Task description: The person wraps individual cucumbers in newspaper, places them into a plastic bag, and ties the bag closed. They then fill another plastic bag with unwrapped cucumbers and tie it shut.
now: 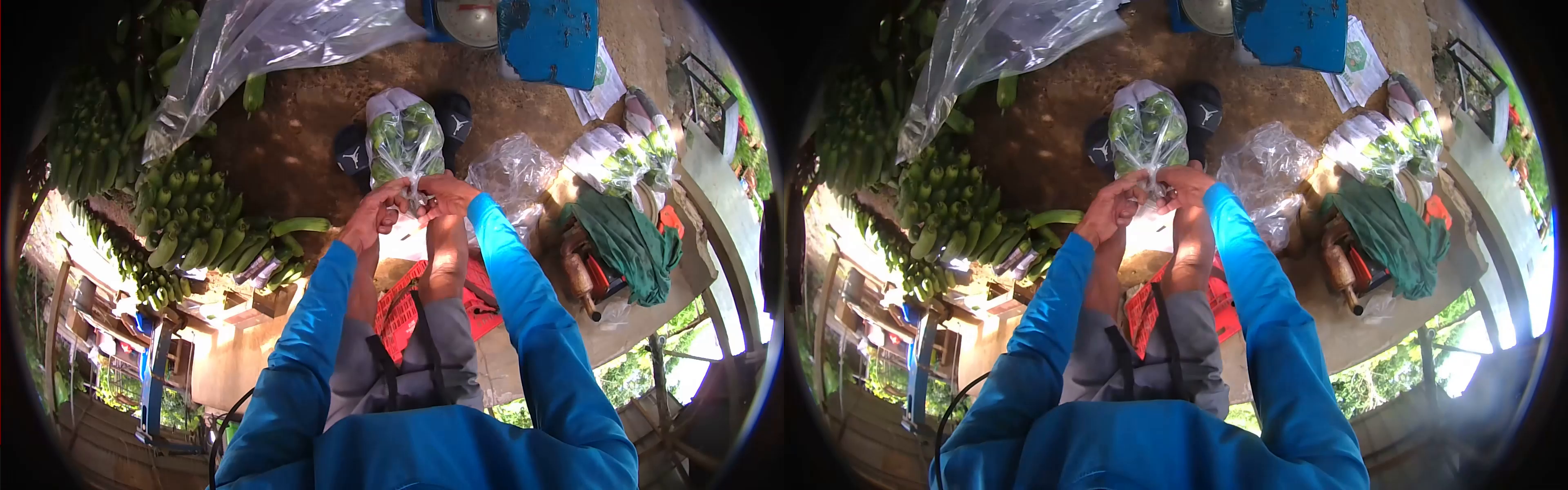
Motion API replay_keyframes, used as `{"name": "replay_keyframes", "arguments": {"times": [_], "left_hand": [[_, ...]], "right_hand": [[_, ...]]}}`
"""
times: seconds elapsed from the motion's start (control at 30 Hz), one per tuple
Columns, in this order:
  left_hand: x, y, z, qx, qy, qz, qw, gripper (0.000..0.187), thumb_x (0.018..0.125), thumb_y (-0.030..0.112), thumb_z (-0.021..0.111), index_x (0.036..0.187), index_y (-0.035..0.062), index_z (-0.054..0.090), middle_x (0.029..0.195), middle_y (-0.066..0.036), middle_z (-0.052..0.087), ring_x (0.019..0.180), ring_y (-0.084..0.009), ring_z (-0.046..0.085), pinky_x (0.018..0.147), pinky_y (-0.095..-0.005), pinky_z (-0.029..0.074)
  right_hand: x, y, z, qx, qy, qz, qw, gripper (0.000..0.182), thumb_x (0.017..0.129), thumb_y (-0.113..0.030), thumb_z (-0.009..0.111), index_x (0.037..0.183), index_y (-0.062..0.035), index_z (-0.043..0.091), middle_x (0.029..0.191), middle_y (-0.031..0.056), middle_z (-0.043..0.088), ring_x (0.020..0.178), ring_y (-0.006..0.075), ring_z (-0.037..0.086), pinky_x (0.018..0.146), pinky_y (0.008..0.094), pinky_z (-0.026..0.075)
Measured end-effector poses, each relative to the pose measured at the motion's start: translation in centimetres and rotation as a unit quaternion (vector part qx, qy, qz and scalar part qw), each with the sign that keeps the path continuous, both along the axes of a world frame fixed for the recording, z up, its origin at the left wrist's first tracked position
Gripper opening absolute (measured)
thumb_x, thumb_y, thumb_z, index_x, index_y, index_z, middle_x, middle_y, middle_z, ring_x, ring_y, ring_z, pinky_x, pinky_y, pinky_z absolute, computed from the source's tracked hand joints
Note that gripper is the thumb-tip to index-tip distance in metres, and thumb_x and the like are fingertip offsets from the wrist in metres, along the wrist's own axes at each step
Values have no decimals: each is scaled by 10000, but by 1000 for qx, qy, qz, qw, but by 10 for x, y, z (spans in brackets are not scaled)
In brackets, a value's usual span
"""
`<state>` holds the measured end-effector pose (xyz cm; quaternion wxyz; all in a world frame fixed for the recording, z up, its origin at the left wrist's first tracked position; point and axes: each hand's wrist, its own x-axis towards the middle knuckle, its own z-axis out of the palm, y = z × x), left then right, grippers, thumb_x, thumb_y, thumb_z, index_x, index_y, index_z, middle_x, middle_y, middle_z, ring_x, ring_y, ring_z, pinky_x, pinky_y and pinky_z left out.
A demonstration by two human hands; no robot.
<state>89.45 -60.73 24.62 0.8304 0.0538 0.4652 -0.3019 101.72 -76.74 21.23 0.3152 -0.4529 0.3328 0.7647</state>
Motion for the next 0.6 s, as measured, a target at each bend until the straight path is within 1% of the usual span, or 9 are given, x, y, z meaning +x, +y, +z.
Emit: {"name": "replay_keyframes", "arguments": {"times": [0.03,0.1,0.13,0.2,0.27,0.3,0.37,0.43,0.6], "left_hand": [[0,-1,1,36,-8,-16,999,408,871,282,514,1229,89,490,754,-9,533,510,-74,372,396,-201,261],[2,-7,5,72,-15,-34,997,421,867,284,535,1237,90,480,758,7,526,520,-66,373,399,-196,253],[3,-11,10,109,9,-51,993,378,871,284,543,1194,93,497,757,10,519,524,-64,374,409,-198,262],[9,-20,16,146,28,-71,986,336,876,285,550,1152,95,514,756,12,513,528,-63,375,418,-201,270],[15,-27,22,214,1,-106,971,202,893,270,558,1000,103,519,767,2,515,532,-40,359,456,-190,274],[21,-26,23,214,-3,-107,971,202,893,270,558,1000,103,519,767,2,515,532,-40,359,456,-190,274],[28,-25,22,246,-24,-174,953,209,910,284,533,895,81,486,768,-14,518,609,-77,429,525,-232,342],[28,-28,9,278,-45,-196,939,237,913,297,526,888,64,490,771,-39,527,654,-115,462,566,-271,370],[20,-34,-13,383,-105,-291,870,324,915,334,515,866,16,486,796,-115,551,755,-224,520,687,-364,419]], "right_hand": [[-3,-2,2,0,3,1,1000,323,898,-255,557,1084,9,542,931,77,495,593,198,579,550,399,566],[-16,-13,6,51,-79,-160,983,288,885,-225,579,1025,26,579,886,73,475,597,186,593,541,383,572],[-25,-15,8,50,-78,-161,983,288,885,-225,579,1025,26,579,886,73,475,597,186,593,541,383,572],[-42,-1,24,-60,-289,-119,948,247,874,-200,601,941,38,606,882,88,513,588,177,605,500,327,558],[-49,6,39,-74,-342,-114,930,239,872,-196,611,896,42,606,854,92,541,569,170,604,479,300,544],[-49,12,45,-87,-393,-106,909,238,870,-192,620,852,45,607,827,97,569,550,162,602,457,273,530],[-51,20,49,-126,-399,-103,902,227,873,-178,616,846,46,587,749,92,589,534,149,608,442,263,516],[-52,21,45,-141,-431,-132,881,198,870,-151,615,845,40,570,668,73,588,537,142,614,438,261,512],[-56,20,45,-107,-407,-206,883,183,884,-112,589,960,54,581,756,86,621,567,141,617,482,256,524]]}}
